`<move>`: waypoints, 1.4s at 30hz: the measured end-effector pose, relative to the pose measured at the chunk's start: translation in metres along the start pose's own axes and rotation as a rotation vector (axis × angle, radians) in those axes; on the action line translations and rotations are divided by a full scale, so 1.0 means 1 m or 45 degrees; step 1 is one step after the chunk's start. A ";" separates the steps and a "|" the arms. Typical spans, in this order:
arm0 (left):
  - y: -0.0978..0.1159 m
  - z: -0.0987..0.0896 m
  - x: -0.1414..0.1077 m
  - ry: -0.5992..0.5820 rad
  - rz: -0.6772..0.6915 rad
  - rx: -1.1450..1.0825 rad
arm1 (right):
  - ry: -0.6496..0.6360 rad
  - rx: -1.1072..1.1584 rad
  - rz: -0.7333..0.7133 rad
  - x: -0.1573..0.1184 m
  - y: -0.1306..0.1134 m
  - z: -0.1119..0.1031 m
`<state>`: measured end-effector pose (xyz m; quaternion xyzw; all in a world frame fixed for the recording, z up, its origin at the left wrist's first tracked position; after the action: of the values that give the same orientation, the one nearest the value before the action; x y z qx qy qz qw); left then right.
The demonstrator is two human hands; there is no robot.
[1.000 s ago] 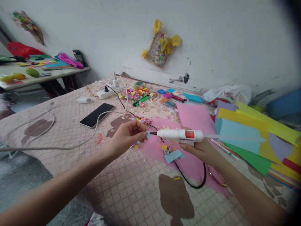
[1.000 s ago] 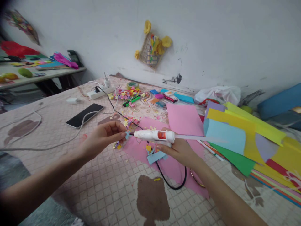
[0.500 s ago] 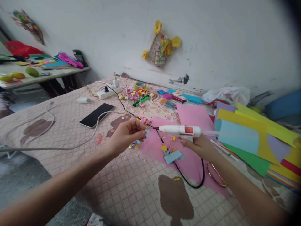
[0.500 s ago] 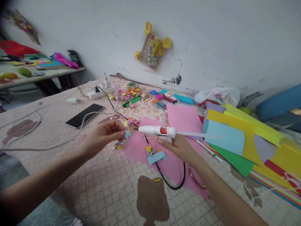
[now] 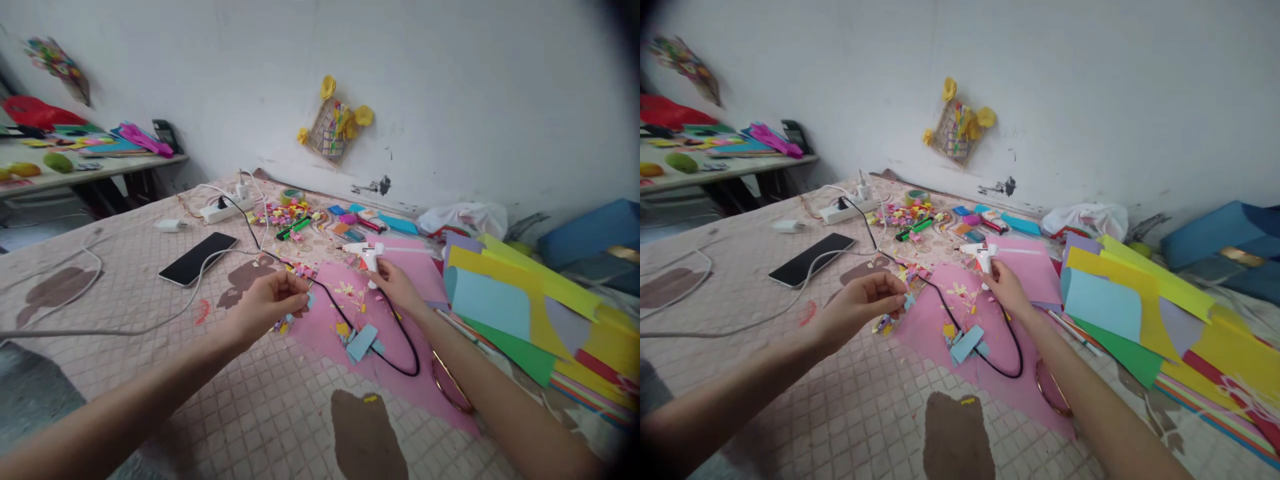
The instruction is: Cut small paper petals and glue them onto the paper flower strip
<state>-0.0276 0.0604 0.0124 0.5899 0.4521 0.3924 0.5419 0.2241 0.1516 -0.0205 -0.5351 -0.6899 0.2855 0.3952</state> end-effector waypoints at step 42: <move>0.016 0.007 0.001 0.110 0.240 0.201 | -0.019 -0.429 -0.575 -0.083 -0.151 0.063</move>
<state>-0.0186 0.0595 0.0270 0.6530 0.4473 0.4298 0.4344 0.1030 0.0340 0.0499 -0.4239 -0.8323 0.0756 0.3492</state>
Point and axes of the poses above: each hand's wrist, its own x-axis towards the middle knuckle, its own z-axis out of the palm, y = z × x, the point moved 7 cm from there along x, towards the middle knuckle, and after that the axes turned 8 degrees about x, right-handed, at the moved point
